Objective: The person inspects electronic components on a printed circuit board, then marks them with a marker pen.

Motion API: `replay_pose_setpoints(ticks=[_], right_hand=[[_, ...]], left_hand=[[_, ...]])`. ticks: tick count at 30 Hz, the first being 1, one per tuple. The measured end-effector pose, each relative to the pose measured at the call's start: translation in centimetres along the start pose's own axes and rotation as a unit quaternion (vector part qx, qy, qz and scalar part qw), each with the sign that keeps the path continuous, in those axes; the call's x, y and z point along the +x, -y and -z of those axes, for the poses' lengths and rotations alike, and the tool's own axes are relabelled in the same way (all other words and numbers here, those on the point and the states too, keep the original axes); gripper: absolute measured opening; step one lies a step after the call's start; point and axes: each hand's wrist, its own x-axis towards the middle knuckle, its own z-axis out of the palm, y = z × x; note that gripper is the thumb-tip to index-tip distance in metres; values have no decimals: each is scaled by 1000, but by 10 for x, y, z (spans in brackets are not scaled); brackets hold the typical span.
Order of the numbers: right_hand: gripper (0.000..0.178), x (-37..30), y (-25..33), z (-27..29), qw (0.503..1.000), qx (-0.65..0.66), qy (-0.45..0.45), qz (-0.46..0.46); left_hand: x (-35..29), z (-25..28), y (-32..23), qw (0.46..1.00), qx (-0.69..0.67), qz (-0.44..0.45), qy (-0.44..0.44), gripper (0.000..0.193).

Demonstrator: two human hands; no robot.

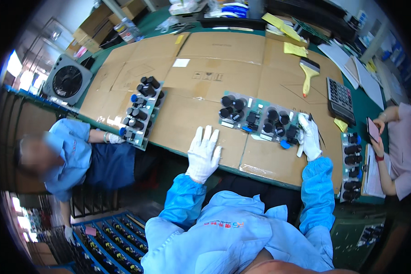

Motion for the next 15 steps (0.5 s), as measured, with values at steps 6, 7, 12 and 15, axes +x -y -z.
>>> replay_pose_setpoints(ticks=[6, 7, 12, 15], right_hand=[[34, 5, -25, 10, 999, 15, 25, 35], [30, 3, -24, 10, 999, 27, 30, 35], [24, 7, -31, 21, 997, 51, 42, 43], [26, 9, -31, 18, 997, 41, 36, 45]], left_hand=[[-1, 2, 1, 1000, 14, -13, 1, 53], [1, 6, 1, 999, 19, -22, 20, 56], [5, 1, 11, 997, 20, -40, 57, 66], [6, 2, 11, 997, 8, -38, 74, 71]])
